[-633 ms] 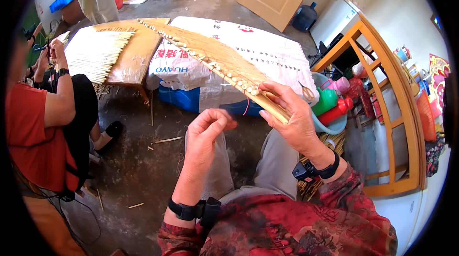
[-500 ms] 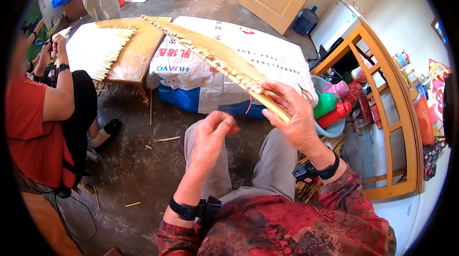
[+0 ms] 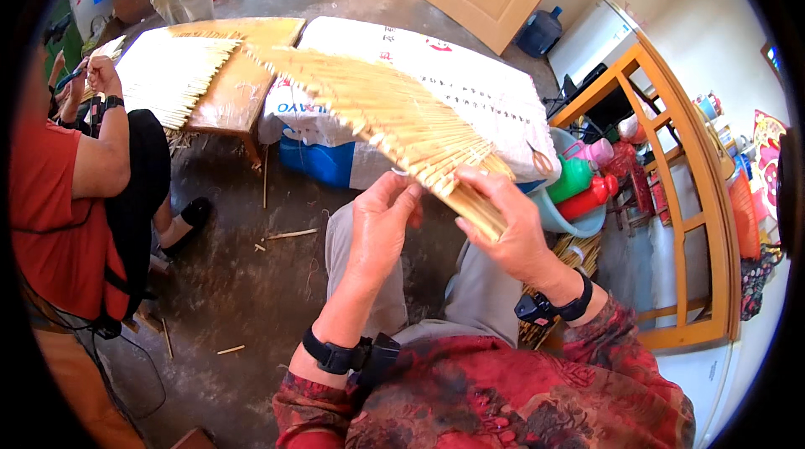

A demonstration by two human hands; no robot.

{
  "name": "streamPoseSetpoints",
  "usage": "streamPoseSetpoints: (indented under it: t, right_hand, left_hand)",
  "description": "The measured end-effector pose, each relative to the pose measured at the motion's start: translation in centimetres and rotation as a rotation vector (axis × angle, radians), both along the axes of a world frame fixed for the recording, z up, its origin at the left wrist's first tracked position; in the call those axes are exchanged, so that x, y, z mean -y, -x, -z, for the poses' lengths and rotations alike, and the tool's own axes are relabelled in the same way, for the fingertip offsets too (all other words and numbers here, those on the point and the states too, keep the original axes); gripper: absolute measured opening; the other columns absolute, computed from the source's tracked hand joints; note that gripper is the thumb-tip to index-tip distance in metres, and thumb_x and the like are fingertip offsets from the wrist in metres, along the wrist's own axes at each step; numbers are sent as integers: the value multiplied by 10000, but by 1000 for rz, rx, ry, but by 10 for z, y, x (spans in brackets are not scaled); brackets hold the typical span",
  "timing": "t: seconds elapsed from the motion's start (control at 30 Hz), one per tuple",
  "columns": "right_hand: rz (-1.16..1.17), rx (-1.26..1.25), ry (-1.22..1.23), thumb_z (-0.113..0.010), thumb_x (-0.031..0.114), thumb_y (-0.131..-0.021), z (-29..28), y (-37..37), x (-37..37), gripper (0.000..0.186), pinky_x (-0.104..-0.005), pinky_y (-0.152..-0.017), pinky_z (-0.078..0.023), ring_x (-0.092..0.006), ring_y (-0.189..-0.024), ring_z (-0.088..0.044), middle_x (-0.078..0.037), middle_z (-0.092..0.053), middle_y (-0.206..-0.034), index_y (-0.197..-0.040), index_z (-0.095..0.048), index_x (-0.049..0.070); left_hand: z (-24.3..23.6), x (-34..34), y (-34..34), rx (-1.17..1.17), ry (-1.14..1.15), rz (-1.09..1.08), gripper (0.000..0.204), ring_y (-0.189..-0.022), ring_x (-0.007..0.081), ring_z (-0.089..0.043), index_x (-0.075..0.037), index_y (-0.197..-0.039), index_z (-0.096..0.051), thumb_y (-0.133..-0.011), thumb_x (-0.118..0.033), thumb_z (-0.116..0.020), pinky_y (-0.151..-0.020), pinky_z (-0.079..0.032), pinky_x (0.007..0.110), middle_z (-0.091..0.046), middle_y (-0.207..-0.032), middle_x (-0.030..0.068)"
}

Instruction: The person assembles a bamboo mat by threading red string through individual bamboo sticks to bind them together, occasionally using a small pair of shears to trim the string.

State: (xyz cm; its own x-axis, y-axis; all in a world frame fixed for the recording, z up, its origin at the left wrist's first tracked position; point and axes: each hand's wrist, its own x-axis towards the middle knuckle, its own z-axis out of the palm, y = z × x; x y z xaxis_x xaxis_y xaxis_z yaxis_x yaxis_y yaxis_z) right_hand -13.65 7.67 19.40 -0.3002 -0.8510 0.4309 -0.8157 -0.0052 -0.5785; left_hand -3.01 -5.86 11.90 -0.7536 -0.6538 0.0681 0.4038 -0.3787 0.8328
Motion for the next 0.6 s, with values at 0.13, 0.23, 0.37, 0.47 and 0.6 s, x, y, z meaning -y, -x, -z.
streamPoseSetpoints:
  t: [0.13,0.23,0.37,0.47,0.6]
  right_hand:
    - [-90,-123,13,-699,-42,-702,33,-8,-10,533,-396,-985,-430,-340,-1158,-536,-161,-555,-1200,-1207,-547,31]
    - [-138,-153,27,-704,-50,-684,59,-15,-16,537,-418,-994,-422,-355,-1169,-524,-162,-553,-1202,-1195,-555,23]
    - [-179,-207,16,-726,-23,-660,93,-21,-27,560,-421,-983,-424,-358,-1178,-515,-151,-549,-1200,-1191,-555,25]
    - [-208,-236,-42,-755,31,-643,104,-23,-34,604,-432,-987,-411,-361,-1194,-497,-149,-532,-1205,-1207,-540,34]
    - [-267,-168,-157,-791,123,-642,100,-24,-42,655,-452,-1008,-387,-365,-1230,-460,-149,-517,-1226,-1232,-520,45]
  left_hand:
    - [30,-8,-14,66,-69,22,167,-743,121,-630,-19,-1049,-625,-945,-125,-548,-668,-561,284,-663,-903,47]
    - [45,-20,-23,129,-226,45,200,-885,179,-668,-27,-1109,-612,-948,-94,-513,-734,-586,342,-672,-1029,87]
    - [64,-37,-33,113,-431,22,273,-917,186,-664,-39,-1184,-584,-924,-35,-500,-749,-572,316,-656,-1092,93]
    - [77,-45,-43,77,-513,74,245,-961,197,-655,-44,-1171,-575,-949,-49,-471,-769,-577,360,-642,-1127,111]
    - [79,-53,-44,160,-467,7,257,-969,204,-653,-39,-1189,-556,-953,-40,-452,-789,-570,356,-638,-1130,118]
